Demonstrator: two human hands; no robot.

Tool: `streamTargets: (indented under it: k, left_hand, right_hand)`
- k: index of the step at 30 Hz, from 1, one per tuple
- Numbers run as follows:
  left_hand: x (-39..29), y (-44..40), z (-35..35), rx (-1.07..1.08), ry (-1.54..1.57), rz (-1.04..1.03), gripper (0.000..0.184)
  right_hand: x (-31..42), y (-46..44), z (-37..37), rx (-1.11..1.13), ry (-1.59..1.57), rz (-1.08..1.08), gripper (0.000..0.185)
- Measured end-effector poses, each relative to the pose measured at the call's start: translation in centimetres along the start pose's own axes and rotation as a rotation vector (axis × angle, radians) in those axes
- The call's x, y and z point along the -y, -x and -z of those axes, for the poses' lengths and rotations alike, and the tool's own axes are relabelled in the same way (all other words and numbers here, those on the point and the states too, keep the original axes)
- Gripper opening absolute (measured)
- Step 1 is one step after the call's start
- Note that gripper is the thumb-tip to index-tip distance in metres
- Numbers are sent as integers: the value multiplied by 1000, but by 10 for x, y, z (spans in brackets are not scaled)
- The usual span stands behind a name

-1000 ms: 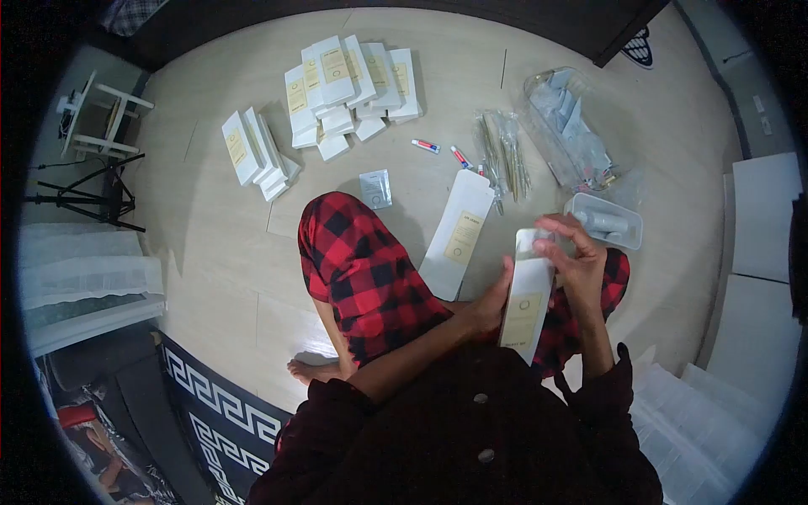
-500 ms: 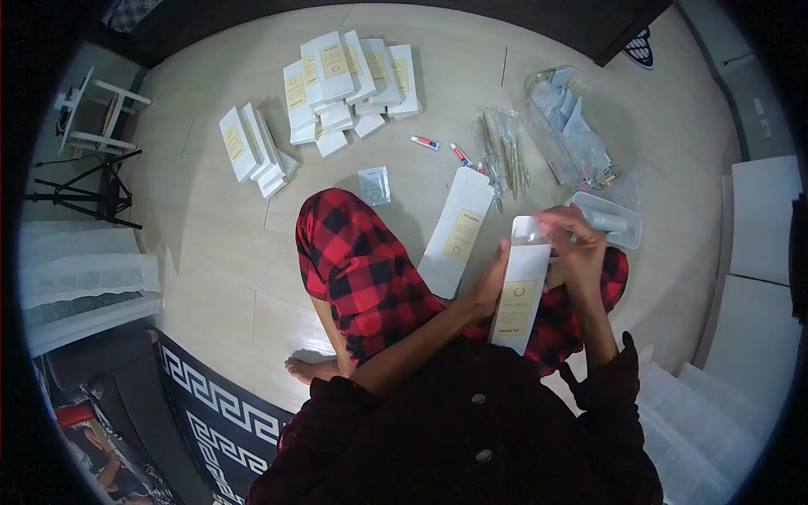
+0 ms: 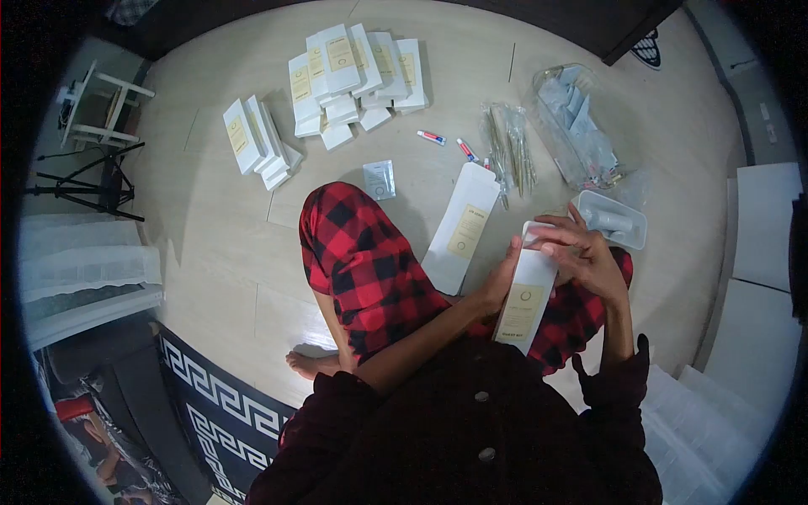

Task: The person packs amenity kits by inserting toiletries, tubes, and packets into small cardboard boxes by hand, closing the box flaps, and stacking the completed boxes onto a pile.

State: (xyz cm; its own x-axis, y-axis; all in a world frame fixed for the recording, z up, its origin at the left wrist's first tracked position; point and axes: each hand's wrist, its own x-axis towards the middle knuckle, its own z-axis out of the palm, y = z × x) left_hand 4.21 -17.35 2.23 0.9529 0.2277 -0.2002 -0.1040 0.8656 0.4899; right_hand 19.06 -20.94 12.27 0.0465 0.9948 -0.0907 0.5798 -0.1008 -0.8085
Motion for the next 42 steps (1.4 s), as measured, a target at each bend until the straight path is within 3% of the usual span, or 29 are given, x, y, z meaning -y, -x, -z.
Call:
streamTargets:
  k: [3, 5, 7, 9, 11, 13, 14, 16, 19, 22, 26, 28, 29, 31, 32, 34, 35, 37, 42]
  left_hand:
    - [-1, -1, -6, -46, 23, 15, 83]
    - [-1, -2, -7, -72, 42, 35, 81]
    - [-2, -2, -4, 58, 97, 39, 70]
    - [-6, 3, -1, 58, 187, 64, 65]
    - [-10, 1, -2, 67, 264, 91, 59]
    - [-5, -1, -3, -248, 235, 118, 47]
    - [-2, 0, -1, -254, 237, 124, 47]
    - [1, -3, 5, -324, 70, 19, 32]
    - [3, -4, 6, -469, -59, -147, 24]
    - [3, 1, 8, -392, 51, -186, 18]
    - [3, 8, 10, -197, 351, -193, 18]
    - [8, 13, 12, -150, 243, -174, 25]
    - [13, 14, 9, -151, 246, -175, 25]
    - [24, 15, -1, -304, -243, -385, 39]
    - [26, 17, -3, -305, -244, -384, 39]
    - [30, 20, -2, -194, 305, 44, 58]
    - [30, 19, 0, -195, 306, 38, 58]
    - [32, 19, 6, 358, 362, 193, 79]
    - [34, 21, -1, 228, 160, 272, 90]
  right_hand:
    - [1, 9, -7, -81, -133, -69, 23]
    - [1, 17, -13, -55, -16, -30, 28]
    - [0, 25, -21, -147, 95, 54, 28]
    - [3, 32, -35, -679, -366, -165, 25]
    - [-7, 49, -49, -607, -390, -224, 23]
    - [-18, 57, -61, -533, -421, -294, 21]
    - [-21, 58, -67, -545, -435, -293, 19]
    - [-26, 58, -72, -587, -472, -255, 18]
    - [-22, 58, -83, -674, -513, -314, 20]
    - [-4, 52, -85, -739, -726, -338, 20]
    - [-17, 59, -84, -699, -697, -348, 17]
    - [-25, 63, -79, -634, -450, -168, 14]
    - [-27, 65, -75, -631, -448, -169, 14]
    - [-28, 66, -65, -554, -479, -335, 11]
    - [-26, 65, -60, -554, -480, -336, 11]
    - [-18, 58, -47, -366, -509, -316, 6]
    - [-15, 55, -41, -361, -508, -312, 6]
    - [-8, 52, -32, -221, -686, -411, 10]
    - [8, 48, -17, -177, -497, -512, 17]
